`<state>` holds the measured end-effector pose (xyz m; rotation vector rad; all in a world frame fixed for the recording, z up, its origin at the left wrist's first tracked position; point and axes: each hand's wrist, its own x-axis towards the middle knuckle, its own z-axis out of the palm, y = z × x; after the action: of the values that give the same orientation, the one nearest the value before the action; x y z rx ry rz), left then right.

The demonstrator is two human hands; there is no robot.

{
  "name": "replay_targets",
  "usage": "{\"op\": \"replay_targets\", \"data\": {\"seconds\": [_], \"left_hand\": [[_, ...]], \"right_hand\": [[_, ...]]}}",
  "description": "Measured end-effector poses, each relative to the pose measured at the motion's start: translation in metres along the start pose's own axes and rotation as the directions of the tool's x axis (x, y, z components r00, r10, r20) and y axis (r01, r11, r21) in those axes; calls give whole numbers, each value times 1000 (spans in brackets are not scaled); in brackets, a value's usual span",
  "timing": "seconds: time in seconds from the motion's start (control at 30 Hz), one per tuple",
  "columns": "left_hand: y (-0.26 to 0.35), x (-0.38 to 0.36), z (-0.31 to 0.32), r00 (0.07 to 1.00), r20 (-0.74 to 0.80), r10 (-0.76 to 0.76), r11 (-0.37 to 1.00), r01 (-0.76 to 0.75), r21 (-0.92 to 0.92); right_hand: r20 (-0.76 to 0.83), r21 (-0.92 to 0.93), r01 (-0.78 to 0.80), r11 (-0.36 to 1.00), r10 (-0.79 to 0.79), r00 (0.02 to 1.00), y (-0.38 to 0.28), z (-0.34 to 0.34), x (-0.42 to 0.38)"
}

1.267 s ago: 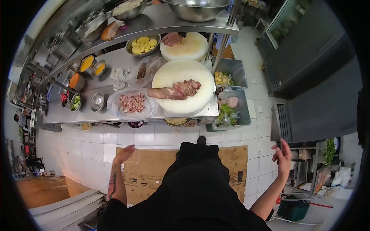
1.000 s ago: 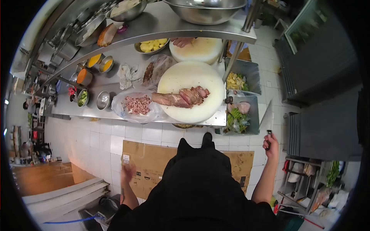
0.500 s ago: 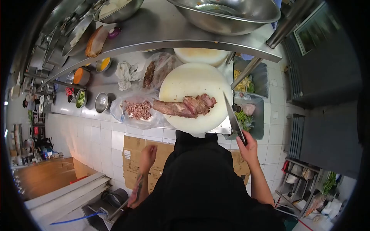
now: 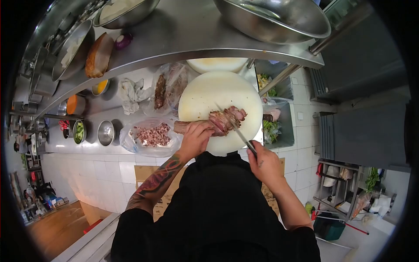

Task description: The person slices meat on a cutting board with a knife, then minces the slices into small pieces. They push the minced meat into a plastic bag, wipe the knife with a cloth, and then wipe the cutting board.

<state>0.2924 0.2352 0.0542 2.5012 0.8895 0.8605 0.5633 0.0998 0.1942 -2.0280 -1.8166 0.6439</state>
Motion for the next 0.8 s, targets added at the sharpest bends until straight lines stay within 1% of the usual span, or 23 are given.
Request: {"op": "replay_targets", "data": {"seconds": [0.03,0.1,0.13,0.27,0.33,0.47,0.53,0.67,0.8], "left_hand": [[0,1,-1,1000,-25,15,1000,-15,7],[-2,-1,0,998,-55,21,1000,-20,16],[-3,-2,3,998,-54,24,999,-22,37],[-3,-3,7,997,-78,20,997,-13,80],[-2,-4,11,995,-97,18,996,-10,87],[-2,-1,12,991,-133,17,993,-1,116],[0,0,13,991,-134,2,992,15,127],[7,1,17,986,-162,-50,986,75,149],[8,2,17,981,-180,-77,985,103,140]], "right_hand": [[4,-8,-2,1000,2,1000,-9,-4,1],[164,-113,26,993,-7,986,-23,-8,3],[179,-106,29,994,-9,984,-26,-9,1],[182,-129,71,989,-47,982,-25,-10,-9],[209,-173,100,980,-63,976,-23,-10,-11],[216,-208,103,973,-57,975,-26,-10,-10],[241,-241,80,967,-20,970,-33,-17,-10],[292,-257,82,963,-4,956,-42,-27,-2],[305,-231,117,966,-42,951,-51,-29,19]]}}
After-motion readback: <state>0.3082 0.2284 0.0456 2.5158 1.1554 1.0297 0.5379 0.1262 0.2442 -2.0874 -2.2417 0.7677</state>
